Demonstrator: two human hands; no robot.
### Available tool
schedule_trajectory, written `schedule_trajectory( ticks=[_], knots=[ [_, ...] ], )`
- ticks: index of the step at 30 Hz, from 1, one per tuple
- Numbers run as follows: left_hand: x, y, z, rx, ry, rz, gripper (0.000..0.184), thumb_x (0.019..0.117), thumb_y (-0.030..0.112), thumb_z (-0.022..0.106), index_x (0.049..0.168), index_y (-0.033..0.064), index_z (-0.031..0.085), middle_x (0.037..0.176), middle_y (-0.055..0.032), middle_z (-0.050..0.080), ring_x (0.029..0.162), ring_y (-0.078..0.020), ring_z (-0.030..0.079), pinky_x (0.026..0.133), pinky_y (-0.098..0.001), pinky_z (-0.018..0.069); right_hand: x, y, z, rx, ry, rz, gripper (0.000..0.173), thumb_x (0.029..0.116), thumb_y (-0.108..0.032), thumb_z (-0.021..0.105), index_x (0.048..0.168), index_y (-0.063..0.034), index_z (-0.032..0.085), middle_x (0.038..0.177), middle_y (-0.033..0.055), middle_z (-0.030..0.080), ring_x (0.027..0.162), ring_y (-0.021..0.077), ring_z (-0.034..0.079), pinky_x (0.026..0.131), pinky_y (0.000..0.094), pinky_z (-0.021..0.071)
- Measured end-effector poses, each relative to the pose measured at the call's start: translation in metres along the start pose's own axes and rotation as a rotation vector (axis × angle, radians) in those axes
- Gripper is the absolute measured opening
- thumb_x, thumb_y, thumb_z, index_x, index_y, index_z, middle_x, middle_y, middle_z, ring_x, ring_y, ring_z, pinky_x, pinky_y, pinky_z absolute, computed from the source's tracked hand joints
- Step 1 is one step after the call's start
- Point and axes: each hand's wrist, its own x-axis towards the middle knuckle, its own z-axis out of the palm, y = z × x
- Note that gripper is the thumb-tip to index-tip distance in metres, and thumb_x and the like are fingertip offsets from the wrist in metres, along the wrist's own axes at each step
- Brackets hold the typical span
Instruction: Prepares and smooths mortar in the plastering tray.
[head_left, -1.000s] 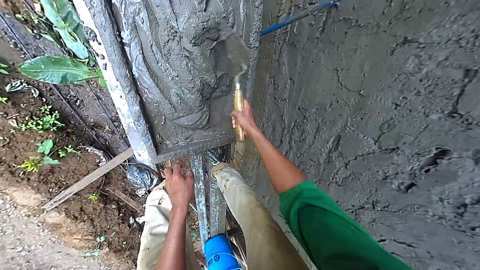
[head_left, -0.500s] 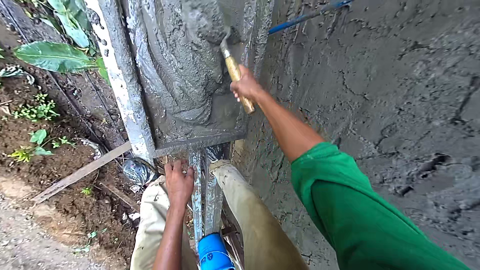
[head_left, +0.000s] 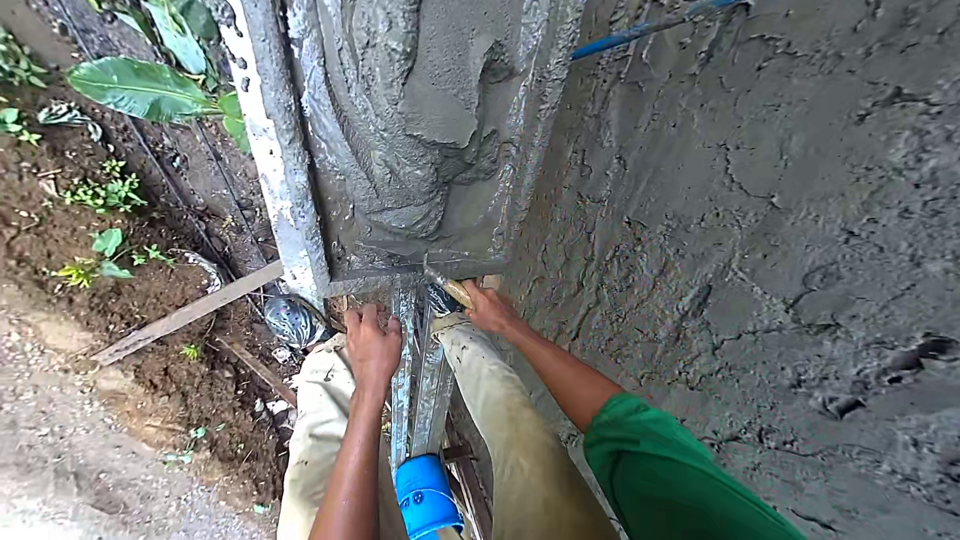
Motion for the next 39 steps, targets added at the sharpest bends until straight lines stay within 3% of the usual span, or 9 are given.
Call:
schedule_trajectory(
  ticks=[6,13,15,19,23,27,30,34,39],
  knots=[
    [0.003,-0.003,-0.003,-0.029,0.014,0.005,0.033,0.0998,0.025,0.062,0.126,0.0045,0.066,0.132,-0.0226,0.055,0.108,-0.0333,0.064,0.095,-0.0510,0.0529,0.060,-0.016,-0.033,0.082,0.238,-0.007,0.051,0.0905,-0.015,0.070,0.138,-0.0081,0.053,0.099,0.0244,0.071,0.092,0.0451,0.070,0.077,0.0633,0.0547],
    [0.001,-0.001,-0.001,-0.053,0.013,-0.013,0.033,0.0994,0.024,0.062,0.127,0.0050,0.065,0.133,-0.0236,0.055,0.109,-0.0353,0.063,0.096,-0.0531,0.0517,0.050,-0.030,-0.092,0.289,0.398,0.074,0.053,0.0878,-0.010,0.073,0.137,-0.0079,0.054,0.104,0.0249,0.069,0.092,0.0426,0.070,0.078,0.0619,0.0555],
    [0.000,0.001,-0.001,-0.074,0.004,0.000,0.034,0.0999,0.023,0.062,0.128,0.0044,0.065,0.134,-0.0232,0.054,0.108,-0.0347,0.064,0.095,-0.0522,0.0531,0.041,-0.030,-0.099,0.428,0.423,0.127,0.052,0.0898,-0.009,0.072,0.138,-0.0069,0.052,0.104,0.0243,0.068,0.081,0.0379,0.071,0.071,0.0564,0.0591],
    [-0.004,-0.002,0.001,-0.106,-0.003,0.017,0.033,0.0997,0.022,0.061,0.128,0.0049,0.065,0.134,-0.0232,0.054,0.107,-0.0343,0.065,0.094,-0.0513,0.0536,-0.005,-0.039,-0.088,0.654,0.465,0.215,0.059,0.0938,-0.011,0.067,0.146,-0.0082,0.040,0.099,0.0207,0.064,0.064,0.0292,0.067,0.058,0.0466,0.0592],
    [-0.004,-0.004,-0.002,-0.107,-0.006,0.008,0.035,0.0991,0.023,0.063,0.129,0.0041,0.064,0.135,-0.0236,0.054,0.108,-0.0347,0.065,0.095,-0.0518,0.0530,-0.035,-0.074,-0.039,0.584,0.304,0.157,0.059,0.0930,-0.009,0.069,0.145,-0.0065,0.041,0.097,0.0257,0.067,0.074,0.0388,0.070,0.067,0.0570,0.0594],
    [0.001,-0.014,-0.007,-0.056,0.005,0.010,0.038,0.0996,0.026,0.061,0.131,0.0048,0.064,0.135,-0.0241,0.055,0.113,-0.0359,0.062,0.098,-0.0509,0.0518,0.015,-0.129,-0.008,0.520,0.232,0.131,0.060,0.0898,-0.014,0.073,0.143,-0.0117,0.048,0.100,0.0259,0.068,0.084,0.0421,0.070,0.071,0.0600,0.0573],
    [0.003,-0.009,-0.016,-0.047,0.020,-0.001,0.036,0.1008,0.024,0.060,0.130,0.0041,0.064,0.135,-0.0244,0.055,0.114,-0.0349,0.062,0.098,-0.0493,0.0516,0.060,-0.158,-0.057,0.543,0.234,0.089,0.058,0.0917,-0.014,0.071,0.145,-0.0107,0.047,0.102,0.0232,0.069,0.079,0.0368,0.071,0.070,0.0557,0.0589],
    [-0.001,-0.014,-0.014,-0.064,0.022,-0.021,0.035,0.1004,0.024,0.060,0.129,0.0039,0.064,0.136,-0.0237,0.053,0.111,-0.0340,0.063,0.097,-0.0492,0.0522,0.065,-0.165,-0.125,0.790,0.359,0.092,0.059,0.0930,-0.010,0.066,0.146,-0.0092,0.042,0.093,0.0173,0.066,0.061,0.0248,0.066,0.054,0.0406,0.0580],
    [-0.004,-0.013,-0.010,-0.090,0.005,0.022,0.035,0.0999,0.023,0.060,0.129,0.0036,0.064,0.136,-0.0256,0.053,0.112,-0.0360,0.063,0.096,-0.0503,0.0527,0.026,-0.128,-0.212,0.546,0.524,0.133,0.060,0.0958,-0.017,0.066,0.149,-0.0099,0.038,0.101,0.0179,0.066,0.070,0.0268,0.070,0.062,0.0441,0.0604]
  ],
)
